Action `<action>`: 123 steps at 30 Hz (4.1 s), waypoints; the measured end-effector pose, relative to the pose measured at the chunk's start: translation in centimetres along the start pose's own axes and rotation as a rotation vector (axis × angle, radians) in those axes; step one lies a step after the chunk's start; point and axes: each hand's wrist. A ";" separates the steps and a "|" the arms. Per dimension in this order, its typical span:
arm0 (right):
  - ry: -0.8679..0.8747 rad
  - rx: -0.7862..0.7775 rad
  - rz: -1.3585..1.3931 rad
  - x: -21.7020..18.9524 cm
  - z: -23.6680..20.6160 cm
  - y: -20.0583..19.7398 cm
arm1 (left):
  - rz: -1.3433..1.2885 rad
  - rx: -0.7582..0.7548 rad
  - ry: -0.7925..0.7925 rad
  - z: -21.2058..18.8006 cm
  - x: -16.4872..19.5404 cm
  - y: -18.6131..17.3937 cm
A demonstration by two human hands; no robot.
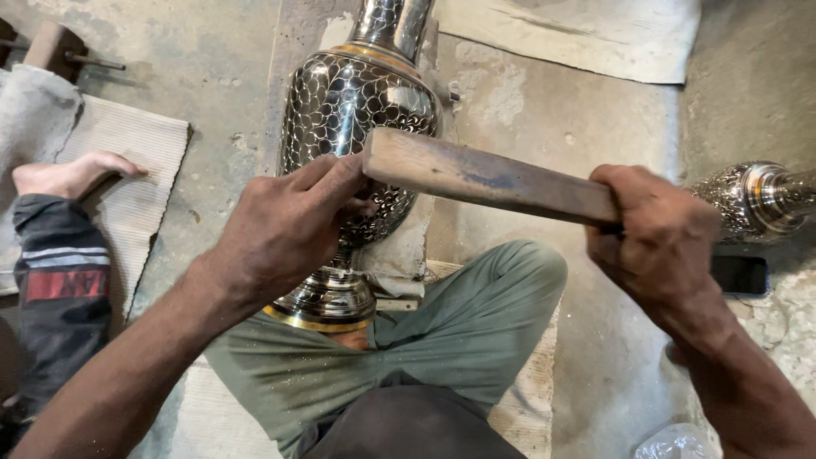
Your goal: The person sits on the floor with an engraved brass vase held upright between the legs. They position a small punch against the vase surface and repeatedly strike it with a wooden mallet, moving the punch to different spots to work the decorative pattern, occasionally repositioning the vase.
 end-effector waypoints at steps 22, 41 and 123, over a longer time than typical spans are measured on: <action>0.003 0.156 0.546 -2.3 -1.5 1.3 | 0.014 0.179 0.073 -1.9 1.0 1.3; -0.110 0.077 0.347 -1.0 -0.6 1.6 | 0.021 0.103 0.092 -2.1 0.5 1.1; -0.226 -0.106 -0.100 -3.1 5.3 -6.0 | -0.543 0.711 -0.194 -3.1 2.6 5.9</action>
Point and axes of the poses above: each hand's wrist, its own z-axis towards the middle knuckle, its own y-axis out of the palm, x = y × z, and after that the axes turned 9 degrees about -x, right-handed
